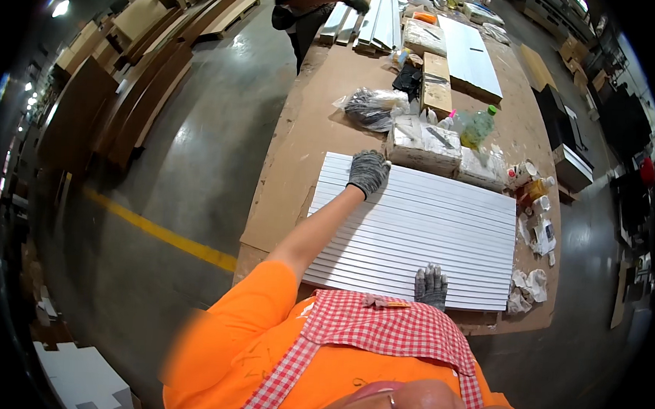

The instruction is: The person arranges and stacks white corrugated panels on a workbench in a workshop. They handle the panels one by one, aligning them carefully to form a neat pile. The person wears gloves and an apron while performing the task.

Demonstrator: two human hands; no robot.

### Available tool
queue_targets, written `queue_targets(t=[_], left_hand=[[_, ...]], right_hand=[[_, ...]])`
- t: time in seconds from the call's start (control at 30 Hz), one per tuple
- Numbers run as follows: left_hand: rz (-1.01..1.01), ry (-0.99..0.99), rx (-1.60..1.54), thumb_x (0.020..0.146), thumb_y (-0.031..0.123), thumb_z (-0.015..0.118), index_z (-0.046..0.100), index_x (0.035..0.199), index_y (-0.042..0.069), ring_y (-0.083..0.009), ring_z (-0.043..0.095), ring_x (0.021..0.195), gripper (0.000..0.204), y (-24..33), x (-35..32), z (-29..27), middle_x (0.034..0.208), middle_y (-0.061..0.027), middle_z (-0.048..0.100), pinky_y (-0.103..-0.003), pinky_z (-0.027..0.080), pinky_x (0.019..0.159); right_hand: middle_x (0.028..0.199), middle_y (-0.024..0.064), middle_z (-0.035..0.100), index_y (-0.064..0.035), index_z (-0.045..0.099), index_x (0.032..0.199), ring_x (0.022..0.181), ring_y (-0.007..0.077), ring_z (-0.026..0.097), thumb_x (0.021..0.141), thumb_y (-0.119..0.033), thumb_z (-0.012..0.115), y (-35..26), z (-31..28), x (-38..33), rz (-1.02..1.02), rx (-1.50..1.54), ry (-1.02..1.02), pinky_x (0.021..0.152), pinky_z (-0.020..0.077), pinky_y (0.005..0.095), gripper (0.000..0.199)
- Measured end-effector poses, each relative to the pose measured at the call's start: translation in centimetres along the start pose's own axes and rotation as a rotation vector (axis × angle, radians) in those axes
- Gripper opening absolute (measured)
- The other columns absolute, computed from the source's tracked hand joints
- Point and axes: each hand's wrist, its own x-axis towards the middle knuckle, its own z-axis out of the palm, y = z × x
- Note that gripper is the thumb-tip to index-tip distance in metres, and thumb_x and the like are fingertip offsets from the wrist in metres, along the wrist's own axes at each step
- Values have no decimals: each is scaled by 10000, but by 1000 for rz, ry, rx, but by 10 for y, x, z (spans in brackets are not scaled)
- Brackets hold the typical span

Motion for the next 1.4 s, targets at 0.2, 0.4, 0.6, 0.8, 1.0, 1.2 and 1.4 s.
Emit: queue_targets(t=[0.2,0.4,0.6,0.8,1.0,1.2,1.4], left_hand=[[1,-69,-11,838,396,531,649,861,36,-326,542,960,379,5,-20,-10,929,-152,600,-454,409,849],[57,21,24,847,382,513,622,915,50,-302,551,941,355,7,-28,-10,928,-141,601,-436,381,881],[45,-47,40,855,362,497,637,927,74,-297,563,920,328,6,-30,-15,930,-132,622,-439,391,854],[86,-20,27,861,345,488,642,923,80,-301,563,923,314,10,-27,-13,930,-131,625,-441,394,839],[72,-17,-35,861,330,490,652,885,72,-300,572,892,306,6,-27,-13,891,-126,634,-440,396,825],[70,-82,-12,866,325,477,645,847,68,-298,573,901,307,10,-27,-20,891,-128,632,-444,397,824],[50,-145,12,854,382,493,646,905,69,-299,571,926,352,7,-25,-21,924,-134,633,-442,394,863]], right_hand=[[1508,170,178,-59,267,1411,1406,339,141,938,-317,355,-8,-19,-14,-73,-36,208,1133,91,522,545],[1492,169,211,-38,265,1407,1416,297,96,938,-330,352,-11,-18,6,-3,-175,69,1128,19,506,560],[1334,124,442,-65,439,1304,1265,280,379,830,-457,593,86,-56,128,97,445,327,1061,202,513,634],[1310,97,499,-135,541,1233,1252,277,412,936,-464,361,190,24,223,547,322,50,1036,279,480,479],[1061,116,623,-122,650,1001,1067,295,545,938,-473,335,196,13,239,531,199,-36,1017,305,489,476],[1016,132,631,-101,652,924,1011,307,573,940,-459,335,184,-6,235,616,176,-50,983,335,490,479],[1007,104,620,-119,638,923,1012,285,559,939,-448,347,181,0,229,610,179,29,974,331,491,439]])
